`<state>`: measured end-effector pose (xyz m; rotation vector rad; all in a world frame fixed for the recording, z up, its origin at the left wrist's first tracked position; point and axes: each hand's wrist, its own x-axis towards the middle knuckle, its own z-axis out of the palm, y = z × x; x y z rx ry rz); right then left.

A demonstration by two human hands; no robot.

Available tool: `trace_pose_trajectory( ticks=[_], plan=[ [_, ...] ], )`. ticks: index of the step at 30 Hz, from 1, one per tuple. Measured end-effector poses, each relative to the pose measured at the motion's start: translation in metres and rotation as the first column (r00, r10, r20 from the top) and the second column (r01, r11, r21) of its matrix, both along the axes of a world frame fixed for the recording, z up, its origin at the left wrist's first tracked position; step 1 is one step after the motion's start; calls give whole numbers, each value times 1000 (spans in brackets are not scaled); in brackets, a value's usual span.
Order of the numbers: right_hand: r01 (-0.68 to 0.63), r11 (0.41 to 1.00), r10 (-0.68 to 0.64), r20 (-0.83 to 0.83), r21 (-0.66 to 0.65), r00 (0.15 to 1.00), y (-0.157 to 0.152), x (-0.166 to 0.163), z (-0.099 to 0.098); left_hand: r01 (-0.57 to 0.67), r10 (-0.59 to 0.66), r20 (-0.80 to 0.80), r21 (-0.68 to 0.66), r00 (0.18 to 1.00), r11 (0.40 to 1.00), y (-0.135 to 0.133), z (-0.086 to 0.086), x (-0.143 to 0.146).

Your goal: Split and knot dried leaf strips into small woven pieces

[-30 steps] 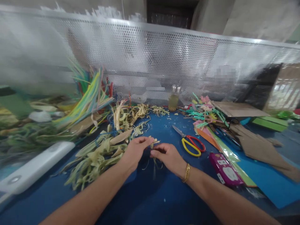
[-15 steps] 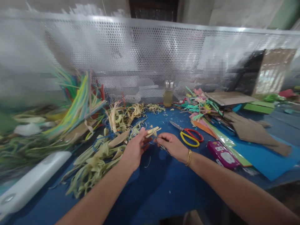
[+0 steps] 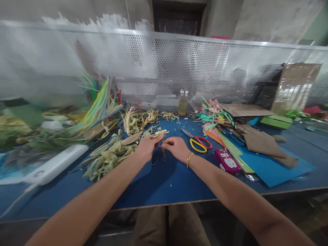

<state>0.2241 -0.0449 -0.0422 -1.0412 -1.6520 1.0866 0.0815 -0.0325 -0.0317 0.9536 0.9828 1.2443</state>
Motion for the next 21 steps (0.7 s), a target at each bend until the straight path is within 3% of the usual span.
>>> trace_pose_trajectory(
  ticks=[2,9,12,15,17,19,21],
  plan=[
    [21,1000,-21,19,1,1000,0,0,1,-8,8,4,-31,1000,999,5,-1,0],
    [-84,964,64,-86,-254,994,-9,5,7,-49,54,49,-96,997,994,15,13,2],
    [-257,892,282,14,-373,959,-14,13,14,-91,97,73,-75,993,993,23,26,-3],
    [-414,792,511,117,-449,852,-13,27,24,-38,43,71,-70,997,997,30,35,-9],
    [-364,841,456,160,-401,876,-6,38,30,20,-16,43,-94,999,995,32,34,-11],
    [-183,943,233,159,-279,959,3,48,32,58,-56,23,-114,998,992,33,28,-10],
    [41,987,-24,103,-158,994,11,53,30,88,-86,15,-107,996,990,34,19,-7]
  ],
)
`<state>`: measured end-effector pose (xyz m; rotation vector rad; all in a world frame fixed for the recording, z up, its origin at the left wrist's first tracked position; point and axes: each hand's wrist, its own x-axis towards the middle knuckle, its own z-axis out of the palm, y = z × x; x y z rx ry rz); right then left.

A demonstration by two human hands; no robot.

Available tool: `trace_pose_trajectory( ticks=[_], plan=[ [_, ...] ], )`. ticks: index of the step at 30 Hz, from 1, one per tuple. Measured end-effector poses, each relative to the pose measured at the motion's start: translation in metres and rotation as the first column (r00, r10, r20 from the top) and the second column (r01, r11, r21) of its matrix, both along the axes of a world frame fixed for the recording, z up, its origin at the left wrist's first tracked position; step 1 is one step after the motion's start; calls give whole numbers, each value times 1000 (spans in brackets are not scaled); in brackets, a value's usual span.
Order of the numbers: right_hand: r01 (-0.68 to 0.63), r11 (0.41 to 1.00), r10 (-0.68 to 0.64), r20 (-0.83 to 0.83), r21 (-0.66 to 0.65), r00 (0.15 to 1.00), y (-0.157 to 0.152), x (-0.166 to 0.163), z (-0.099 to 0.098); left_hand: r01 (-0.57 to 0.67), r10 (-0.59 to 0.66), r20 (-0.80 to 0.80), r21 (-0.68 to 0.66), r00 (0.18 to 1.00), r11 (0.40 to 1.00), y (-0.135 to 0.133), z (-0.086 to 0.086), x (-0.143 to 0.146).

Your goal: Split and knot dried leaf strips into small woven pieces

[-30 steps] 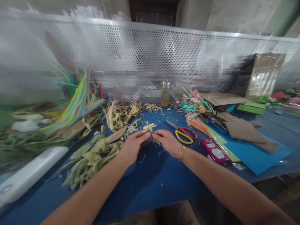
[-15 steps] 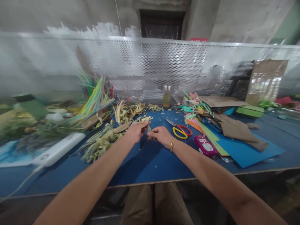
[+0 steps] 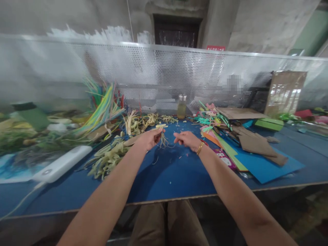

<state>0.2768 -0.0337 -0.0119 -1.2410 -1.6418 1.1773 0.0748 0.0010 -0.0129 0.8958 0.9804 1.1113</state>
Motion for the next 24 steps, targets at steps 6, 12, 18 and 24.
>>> trace_pose_trajectory(
  ticks=[6,12,18,24],
  plan=[
    [110,994,-104,-169,27,980,4,-24,-18,66,-66,3,27,998,997,-8,-15,13],
    [-148,988,132,-256,-47,958,-7,-39,-23,84,-86,34,54,996,995,-7,-15,13],
    [-168,984,151,-214,-64,965,-7,-38,-22,-38,35,109,30,993,999,3,-14,1],
    [-140,987,125,-179,-74,976,-5,-38,-25,46,-49,64,46,997,998,0,-15,2]
  ],
)
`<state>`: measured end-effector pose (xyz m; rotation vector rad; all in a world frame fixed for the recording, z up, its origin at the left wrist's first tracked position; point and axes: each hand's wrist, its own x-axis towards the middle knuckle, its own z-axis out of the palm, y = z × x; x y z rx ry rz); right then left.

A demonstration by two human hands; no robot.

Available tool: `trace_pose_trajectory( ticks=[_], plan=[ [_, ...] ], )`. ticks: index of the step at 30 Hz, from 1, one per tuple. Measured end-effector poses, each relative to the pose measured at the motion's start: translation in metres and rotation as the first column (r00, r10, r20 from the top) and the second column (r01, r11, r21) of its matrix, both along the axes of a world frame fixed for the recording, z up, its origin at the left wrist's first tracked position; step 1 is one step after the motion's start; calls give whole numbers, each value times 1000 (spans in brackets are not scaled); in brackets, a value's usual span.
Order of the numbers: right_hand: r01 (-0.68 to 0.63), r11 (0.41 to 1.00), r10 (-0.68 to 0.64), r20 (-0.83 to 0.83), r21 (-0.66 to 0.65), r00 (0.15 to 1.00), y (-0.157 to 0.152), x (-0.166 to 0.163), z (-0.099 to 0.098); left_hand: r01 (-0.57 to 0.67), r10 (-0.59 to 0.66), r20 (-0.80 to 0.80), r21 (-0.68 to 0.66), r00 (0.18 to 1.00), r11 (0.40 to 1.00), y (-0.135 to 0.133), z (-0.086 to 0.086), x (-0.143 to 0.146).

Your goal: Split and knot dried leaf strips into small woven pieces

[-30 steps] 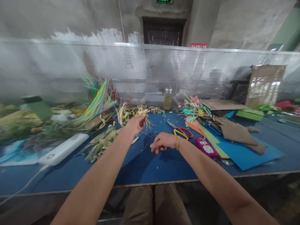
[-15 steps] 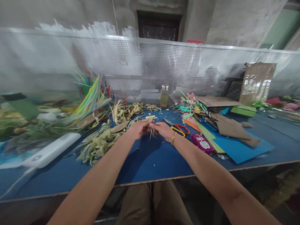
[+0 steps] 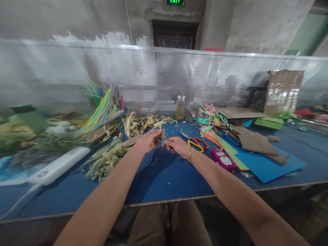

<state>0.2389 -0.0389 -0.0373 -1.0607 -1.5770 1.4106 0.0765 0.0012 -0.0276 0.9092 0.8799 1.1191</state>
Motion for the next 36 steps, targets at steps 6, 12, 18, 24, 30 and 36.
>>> trace_pose_trajectory(
  ticks=[6,12,18,24,30,36],
  plan=[
    [-314,948,316,255,-48,914,-2,14,5,-140,144,65,-57,987,988,2,9,-9],
    [216,932,-295,263,292,918,12,24,6,-132,133,35,-41,991,990,2,9,-10],
    [322,877,-388,131,356,912,23,22,-7,-72,72,-1,3,997,997,1,3,-6],
    [245,932,-259,17,267,966,21,13,-11,-51,55,-73,49,996,997,0,0,-3],
    [180,959,-184,-3,221,983,17,9,-11,-72,76,-93,49,993,996,1,-2,0],
    [323,942,-320,-45,97,946,15,12,-2,-13,22,-136,64,990,998,-6,3,4]
  ],
)
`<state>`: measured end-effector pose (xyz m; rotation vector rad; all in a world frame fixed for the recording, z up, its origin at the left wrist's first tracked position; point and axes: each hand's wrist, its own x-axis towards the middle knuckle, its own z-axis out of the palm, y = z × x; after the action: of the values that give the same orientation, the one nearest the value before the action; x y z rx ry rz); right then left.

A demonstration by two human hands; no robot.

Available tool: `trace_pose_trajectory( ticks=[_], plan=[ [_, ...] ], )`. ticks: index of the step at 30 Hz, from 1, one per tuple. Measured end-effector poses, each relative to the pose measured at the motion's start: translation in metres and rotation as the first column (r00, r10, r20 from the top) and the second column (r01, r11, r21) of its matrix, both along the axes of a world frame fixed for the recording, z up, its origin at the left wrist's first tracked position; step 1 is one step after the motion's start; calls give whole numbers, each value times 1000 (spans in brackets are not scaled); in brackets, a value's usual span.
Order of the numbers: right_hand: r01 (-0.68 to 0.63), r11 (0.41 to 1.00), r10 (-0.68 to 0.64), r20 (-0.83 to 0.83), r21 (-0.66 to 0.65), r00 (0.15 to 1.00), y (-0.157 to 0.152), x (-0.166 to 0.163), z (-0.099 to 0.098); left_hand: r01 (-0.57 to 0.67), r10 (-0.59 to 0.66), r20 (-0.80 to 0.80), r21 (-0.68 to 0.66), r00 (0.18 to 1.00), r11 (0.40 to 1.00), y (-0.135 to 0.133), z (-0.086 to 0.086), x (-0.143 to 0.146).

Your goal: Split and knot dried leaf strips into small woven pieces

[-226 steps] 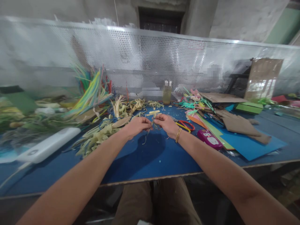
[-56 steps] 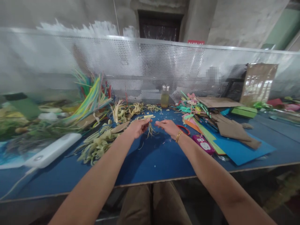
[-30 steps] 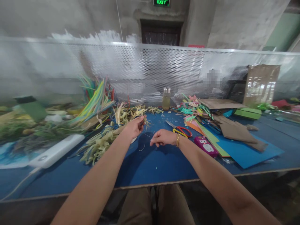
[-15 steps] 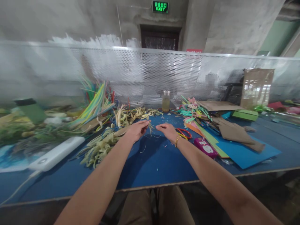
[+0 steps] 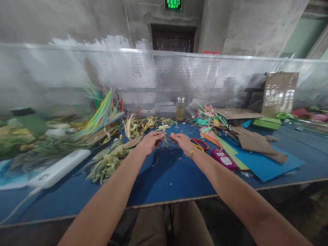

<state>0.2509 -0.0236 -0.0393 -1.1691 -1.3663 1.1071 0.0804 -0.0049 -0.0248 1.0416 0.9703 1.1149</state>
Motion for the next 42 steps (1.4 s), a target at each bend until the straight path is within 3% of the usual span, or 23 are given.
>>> trace_pose_trajectory(
  ticks=[4,7,17,34,42],
  plan=[
    [-78,992,55,-222,-94,974,3,0,-1,81,-78,-53,45,996,996,-7,1,5],
    [-98,990,64,-289,-105,955,4,-3,-4,118,-109,-98,91,989,989,-8,-1,7],
    [-45,998,34,-284,-33,958,7,-6,-5,168,-131,-257,126,957,978,-9,0,8],
    [-40,999,40,-107,3,994,5,3,0,233,-125,-459,187,880,954,-10,6,0],
    [-29,999,21,-199,-39,980,4,4,1,242,-126,-531,155,838,958,-11,12,-6]
  ],
)
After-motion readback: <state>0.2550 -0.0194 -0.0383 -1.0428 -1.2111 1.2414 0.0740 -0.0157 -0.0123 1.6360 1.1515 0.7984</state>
